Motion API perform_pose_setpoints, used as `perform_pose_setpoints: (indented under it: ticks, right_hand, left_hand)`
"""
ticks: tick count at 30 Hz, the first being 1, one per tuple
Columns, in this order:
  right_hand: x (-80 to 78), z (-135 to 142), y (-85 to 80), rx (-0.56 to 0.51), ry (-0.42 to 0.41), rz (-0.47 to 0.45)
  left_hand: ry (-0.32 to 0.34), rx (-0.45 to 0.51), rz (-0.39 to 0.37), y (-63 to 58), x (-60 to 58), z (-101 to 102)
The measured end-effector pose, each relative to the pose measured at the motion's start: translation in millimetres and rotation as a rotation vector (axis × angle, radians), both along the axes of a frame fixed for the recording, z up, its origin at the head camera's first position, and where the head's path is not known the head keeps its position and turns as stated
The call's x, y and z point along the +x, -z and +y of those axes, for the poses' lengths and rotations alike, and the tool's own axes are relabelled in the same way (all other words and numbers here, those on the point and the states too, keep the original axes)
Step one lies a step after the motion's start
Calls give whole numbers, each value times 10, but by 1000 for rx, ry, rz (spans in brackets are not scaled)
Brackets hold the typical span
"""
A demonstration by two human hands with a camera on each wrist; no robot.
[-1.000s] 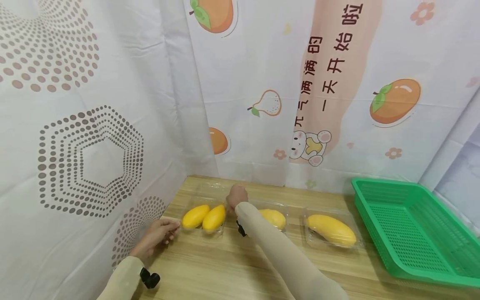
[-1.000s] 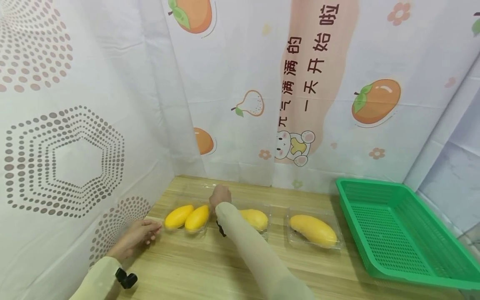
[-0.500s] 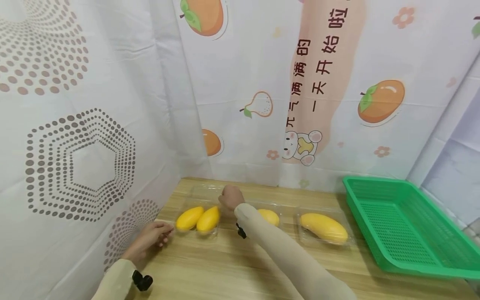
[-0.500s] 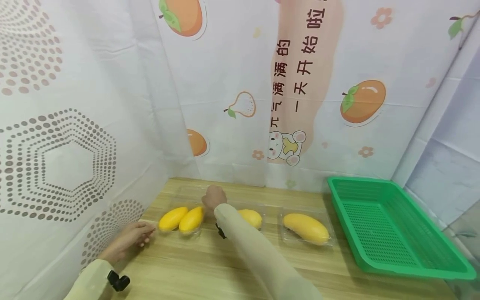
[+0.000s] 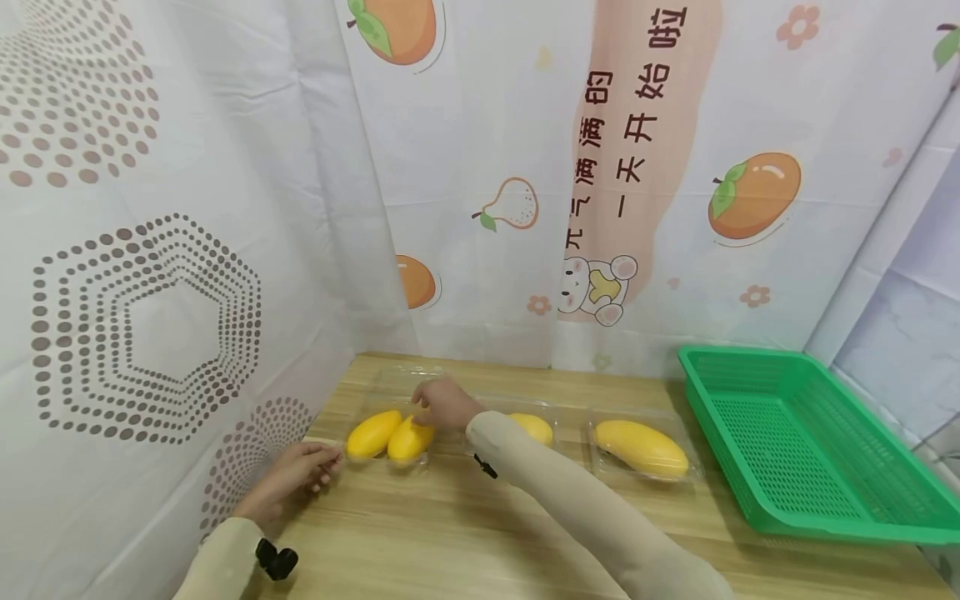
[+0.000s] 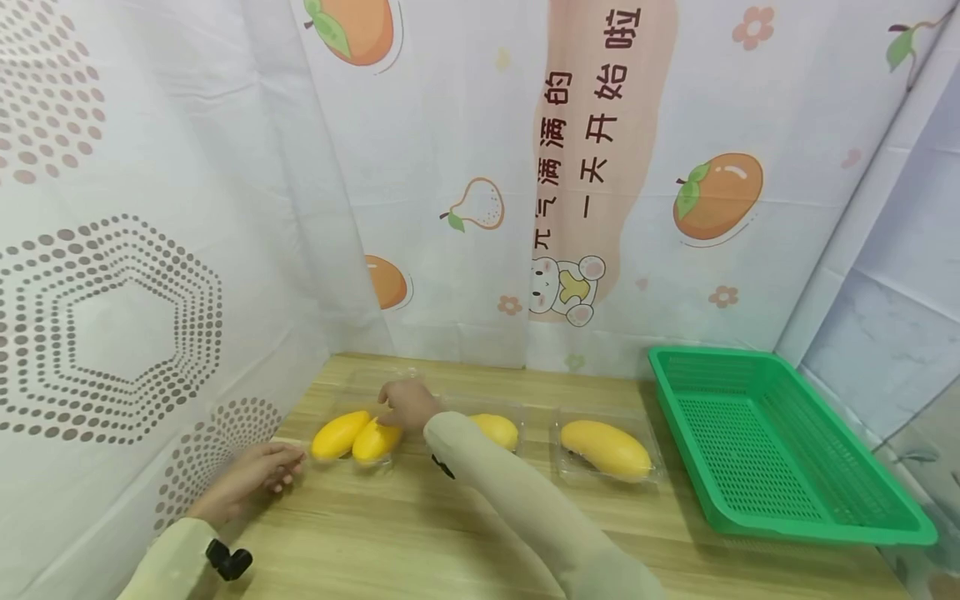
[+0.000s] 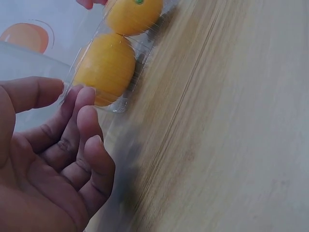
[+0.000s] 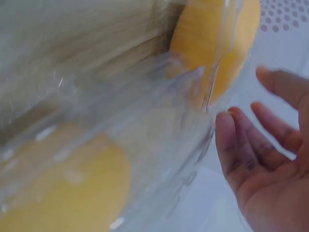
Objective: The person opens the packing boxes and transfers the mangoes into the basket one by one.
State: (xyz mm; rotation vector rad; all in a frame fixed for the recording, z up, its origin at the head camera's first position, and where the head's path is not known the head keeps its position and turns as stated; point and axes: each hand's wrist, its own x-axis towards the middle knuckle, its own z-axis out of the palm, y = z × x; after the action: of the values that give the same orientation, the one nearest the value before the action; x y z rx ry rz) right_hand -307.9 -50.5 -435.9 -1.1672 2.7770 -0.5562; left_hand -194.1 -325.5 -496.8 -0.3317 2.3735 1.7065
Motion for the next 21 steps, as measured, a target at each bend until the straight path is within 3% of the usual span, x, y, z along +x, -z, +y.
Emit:
perform_pose_setpoints:
  ticks: [6, 14, 21]
  right_hand:
    - [28, -50, 31, 137, -160, 130]
    - [72, -140, 47, 286, -145, 194]
    - [116, -205, 50, 398, -142, 204]
  left_hand:
    - [6, -5, -14, 28, -19, -40]
    - [32, -44, 29, 16, -43, -66]
    - [13, -49, 19, 11, -48, -65]
